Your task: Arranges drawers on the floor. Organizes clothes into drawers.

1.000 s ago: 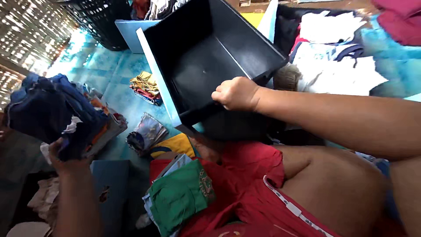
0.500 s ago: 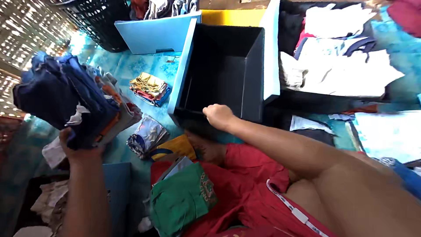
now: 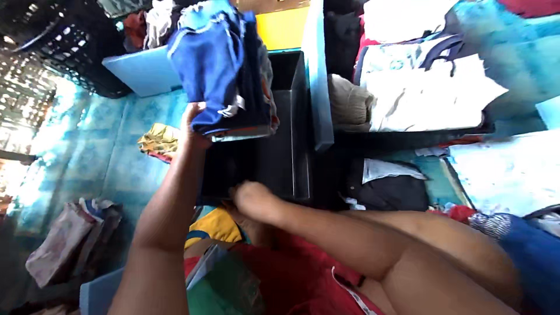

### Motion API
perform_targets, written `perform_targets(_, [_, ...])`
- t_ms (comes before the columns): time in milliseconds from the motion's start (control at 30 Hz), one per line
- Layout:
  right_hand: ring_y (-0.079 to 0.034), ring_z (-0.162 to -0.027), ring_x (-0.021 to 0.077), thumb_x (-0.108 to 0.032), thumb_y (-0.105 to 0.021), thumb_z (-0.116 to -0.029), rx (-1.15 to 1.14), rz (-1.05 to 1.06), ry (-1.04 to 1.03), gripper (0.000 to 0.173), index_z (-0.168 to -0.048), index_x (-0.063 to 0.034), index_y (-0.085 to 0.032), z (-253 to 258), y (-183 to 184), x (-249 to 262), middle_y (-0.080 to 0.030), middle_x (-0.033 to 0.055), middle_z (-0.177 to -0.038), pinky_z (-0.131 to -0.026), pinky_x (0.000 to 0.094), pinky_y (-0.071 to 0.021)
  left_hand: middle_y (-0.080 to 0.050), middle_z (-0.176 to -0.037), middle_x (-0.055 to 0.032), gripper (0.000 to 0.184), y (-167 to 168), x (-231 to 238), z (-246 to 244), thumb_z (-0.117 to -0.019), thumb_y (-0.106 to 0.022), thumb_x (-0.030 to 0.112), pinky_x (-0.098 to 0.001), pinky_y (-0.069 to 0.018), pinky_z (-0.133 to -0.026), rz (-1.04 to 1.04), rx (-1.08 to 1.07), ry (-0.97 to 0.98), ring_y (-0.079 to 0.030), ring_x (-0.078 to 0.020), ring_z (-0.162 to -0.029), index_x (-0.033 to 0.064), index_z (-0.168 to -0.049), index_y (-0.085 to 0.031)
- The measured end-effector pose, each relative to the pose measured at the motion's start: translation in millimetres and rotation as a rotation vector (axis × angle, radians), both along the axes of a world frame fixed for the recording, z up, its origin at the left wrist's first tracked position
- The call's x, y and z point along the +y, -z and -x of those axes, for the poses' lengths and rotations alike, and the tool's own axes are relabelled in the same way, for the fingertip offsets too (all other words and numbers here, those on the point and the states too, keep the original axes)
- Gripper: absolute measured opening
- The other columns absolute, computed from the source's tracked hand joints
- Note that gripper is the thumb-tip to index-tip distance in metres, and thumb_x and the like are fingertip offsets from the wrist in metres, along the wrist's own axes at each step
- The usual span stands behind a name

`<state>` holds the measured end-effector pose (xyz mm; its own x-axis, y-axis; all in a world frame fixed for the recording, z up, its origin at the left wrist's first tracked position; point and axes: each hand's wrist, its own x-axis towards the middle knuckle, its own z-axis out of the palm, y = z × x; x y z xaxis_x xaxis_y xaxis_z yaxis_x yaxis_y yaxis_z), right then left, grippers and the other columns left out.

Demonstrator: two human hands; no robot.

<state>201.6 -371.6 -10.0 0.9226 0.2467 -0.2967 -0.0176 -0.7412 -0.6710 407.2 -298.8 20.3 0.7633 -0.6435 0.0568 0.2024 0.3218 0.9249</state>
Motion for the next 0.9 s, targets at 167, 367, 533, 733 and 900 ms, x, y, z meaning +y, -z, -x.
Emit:
perform_targets(167, [-0.062, -0.116, 0.0475, -0.010, -0.057, -0.1017, 0.115, -0.058, -0.021, 0.030, -0.129, 0.0016, -0.061, -7, -11, -4, -0.063, 0.0284, -0.123, -0.089, 0.0636, -0.0536, -0.072, -0.091, 0.0041, 0.019, 87, -79, -45, -0.0874, -0.057, 0.029, -0.0305, -0.0593, -0.078, -0.192, 0.085, 0.205, -0.069, -0.0073, -0.087, 0.0186, -0.102, -0.062])
perform_targets(367, [-0.063, -0.113, 0.0463, 0.001, -0.054, -0.0995, 0.138, -0.088, -0.033, 0.025, -0.123, 0.0074, -0.062, -12, -11, -7, -0.064, 0.0289, -0.119, -0.086, 0.0594, -0.0562, -0.069, -0.100, 0.0032, 0.030, 123, -99, -51, -0.1066, -0.035, 0.033, -0.0331, -0.0573, -0.081, -0.483, 0.192, 0.190, -0.066, -0.0093, -0.092, 0.0173, -0.117, -0.058])
perform_targets(533, [-0.065, -0.109, 0.0439, 0.003, -0.052, -0.0996, 0.047, -0.052, -0.052, 0.023, -0.120, 0.0052, -0.064, -12, -1, -1, -0.066, 0.0262, -0.113, -0.083, 0.0565, -0.0572, -0.068, -0.098, -0.0025, 0.026, 114, -106, -44, -0.1023, -0.041, 0.030, -0.0389, -0.0585, -0.073, -0.591, 0.241, 0.142, -0.067, -0.0160, -0.087, 0.0175, -0.121, -0.055])
perform_targets(733, [-0.062, -0.115, 0.0451, 0.000, -0.053, -0.1003, 0.153, -0.119, -0.071, 0.027, -0.126, 0.0042, -0.061, -14, -7, -9, -0.063, 0.0264, -0.120, -0.087, 0.0599, -0.0543, -0.015, -0.169, -0.0206, 0.106, 73, -127, -60, -0.0738, -0.074, 0.018, -0.0497, -0.0270, -0.123, -0.776, -0.690, 0.016, -0.021, -0.0303, -0.155, 0.0066, -0.164, -0.019])
perform_targets(900, [-0.062, -0.115, 0.0452, 0.000, -0.050, -0.1020, 0.141, -0.118, -0.068, 0.023, -0.121, 0.0037, -0.062, -12, -9, -9, -0.063, 0.0258, -0.118, -0.088, 0.0600, -0.0545, -0.021, -0.167, -0.0216, 0.110, 66, -162, -44, -0.0826, -0.084, 0.034, -0.0581, -0.0199, -0.125, -0.925, -0.789, 0.104, -0.022, -0.0331, -0.155, 0.0029, -0.163, -0.016])
